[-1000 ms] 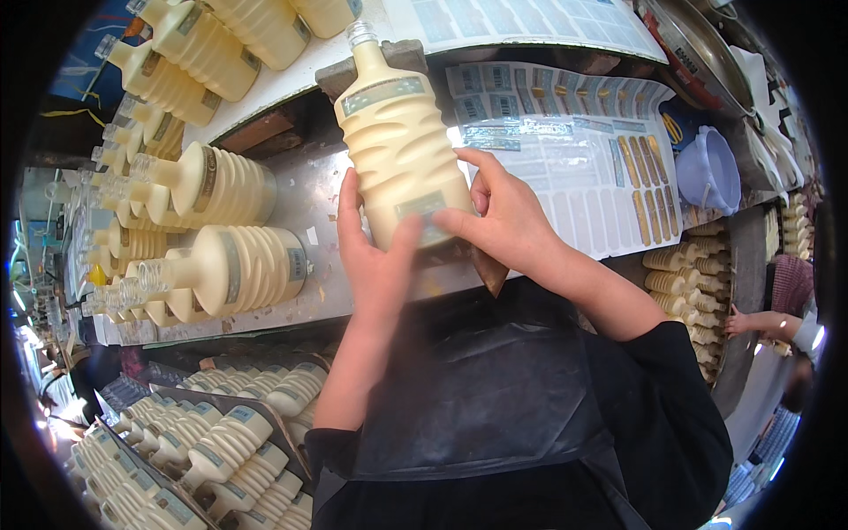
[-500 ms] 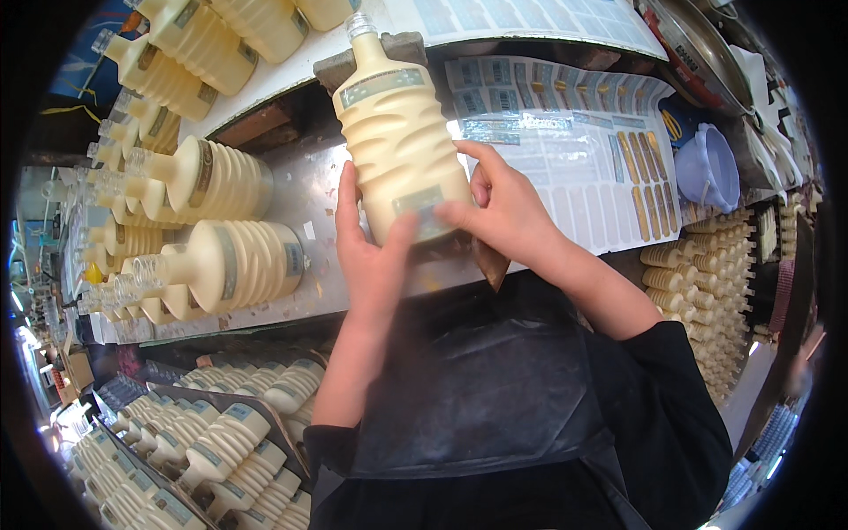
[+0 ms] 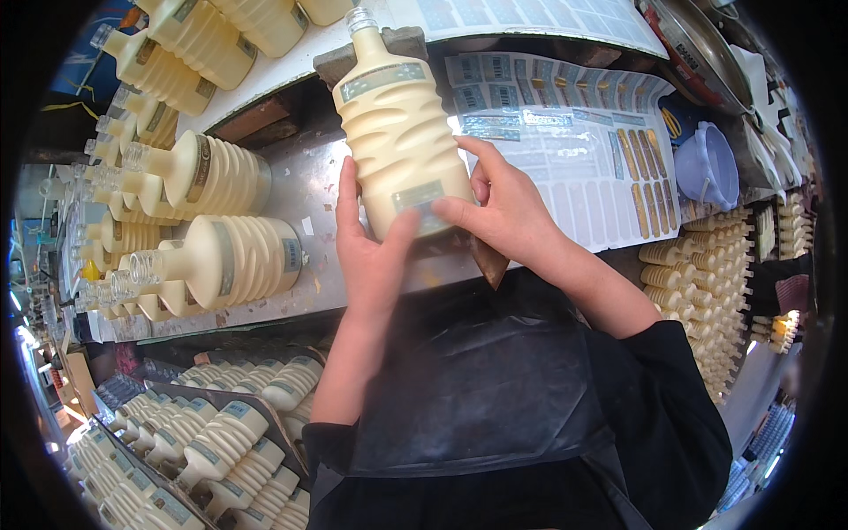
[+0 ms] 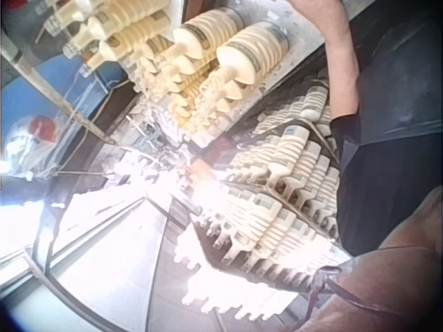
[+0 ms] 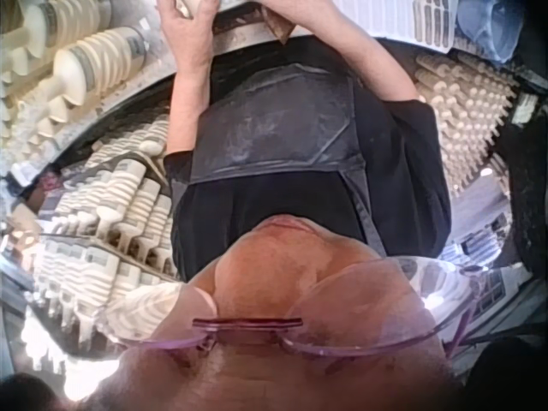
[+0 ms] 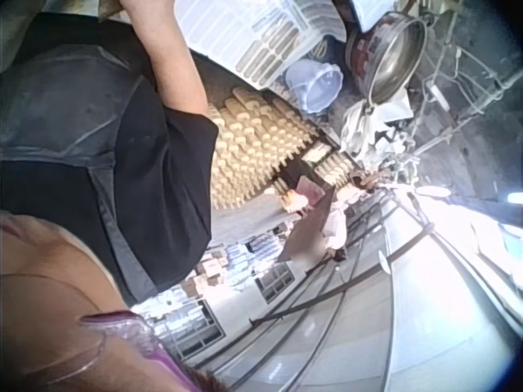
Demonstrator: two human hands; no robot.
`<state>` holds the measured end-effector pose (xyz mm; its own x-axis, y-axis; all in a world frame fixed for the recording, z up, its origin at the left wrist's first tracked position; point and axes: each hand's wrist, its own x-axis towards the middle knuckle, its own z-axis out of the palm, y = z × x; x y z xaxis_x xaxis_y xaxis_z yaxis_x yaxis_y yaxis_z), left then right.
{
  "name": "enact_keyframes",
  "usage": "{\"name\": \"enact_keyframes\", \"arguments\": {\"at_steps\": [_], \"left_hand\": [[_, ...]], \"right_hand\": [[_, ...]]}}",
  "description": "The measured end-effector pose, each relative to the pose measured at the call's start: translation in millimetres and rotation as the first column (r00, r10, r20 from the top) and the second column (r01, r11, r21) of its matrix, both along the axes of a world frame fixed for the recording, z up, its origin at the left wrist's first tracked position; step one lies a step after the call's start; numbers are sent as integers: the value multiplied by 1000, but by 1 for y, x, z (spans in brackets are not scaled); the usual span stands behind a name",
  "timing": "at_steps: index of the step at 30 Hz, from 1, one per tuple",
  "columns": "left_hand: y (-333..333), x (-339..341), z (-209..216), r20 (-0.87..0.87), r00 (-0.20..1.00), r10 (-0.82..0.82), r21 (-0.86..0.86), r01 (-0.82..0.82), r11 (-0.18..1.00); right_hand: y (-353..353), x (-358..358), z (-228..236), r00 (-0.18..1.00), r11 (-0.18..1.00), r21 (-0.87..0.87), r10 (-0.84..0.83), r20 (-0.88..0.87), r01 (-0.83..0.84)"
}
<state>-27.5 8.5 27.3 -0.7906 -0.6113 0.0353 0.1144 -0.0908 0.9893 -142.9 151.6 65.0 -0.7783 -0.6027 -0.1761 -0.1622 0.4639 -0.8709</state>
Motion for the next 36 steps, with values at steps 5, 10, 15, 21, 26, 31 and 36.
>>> {"name": "enact_keyframes", "arguments": {"at_steps": [5, 10, 15, 21, 26, 31, 36], "left_hand": [[2, 0, 2, 4, 1000, -3, 21, 2, 1000], [5, -1, 5, 34, 999, 6, -10, -5, 1000], [5, -2, 4, 48, 999, 15, -41, -13, 999], [1, -2, -4, 73, 996, 42, -133, -33, 991], [2, -4, -4, 58, 996, 63, -150, -54, 987], [-9, 1, -25, 51, 996, 69, -215, -57, 975], [-8, -1, -22, -29, 999, 46, -33, -47, 998]], "right_hand": [[0, 0, -3, 1000, 1000, -15, -10, 1, 10], [-1, 1, -2, 1000, 1000, -14, -20, 3, 20], [0, 1, 3, 1000, 1000, 17, -4, 3, 4], [9, -26, 8, 939, 936, -344, 44, 340, 81], [-5, -5, 29, 918, 967, -176, 108, -382, -187], [4, -2, 23, 472, 935, -129, 45, -880, -330], [8, 34, 6, 664, 858, -298, 65, -745, -418]]}}
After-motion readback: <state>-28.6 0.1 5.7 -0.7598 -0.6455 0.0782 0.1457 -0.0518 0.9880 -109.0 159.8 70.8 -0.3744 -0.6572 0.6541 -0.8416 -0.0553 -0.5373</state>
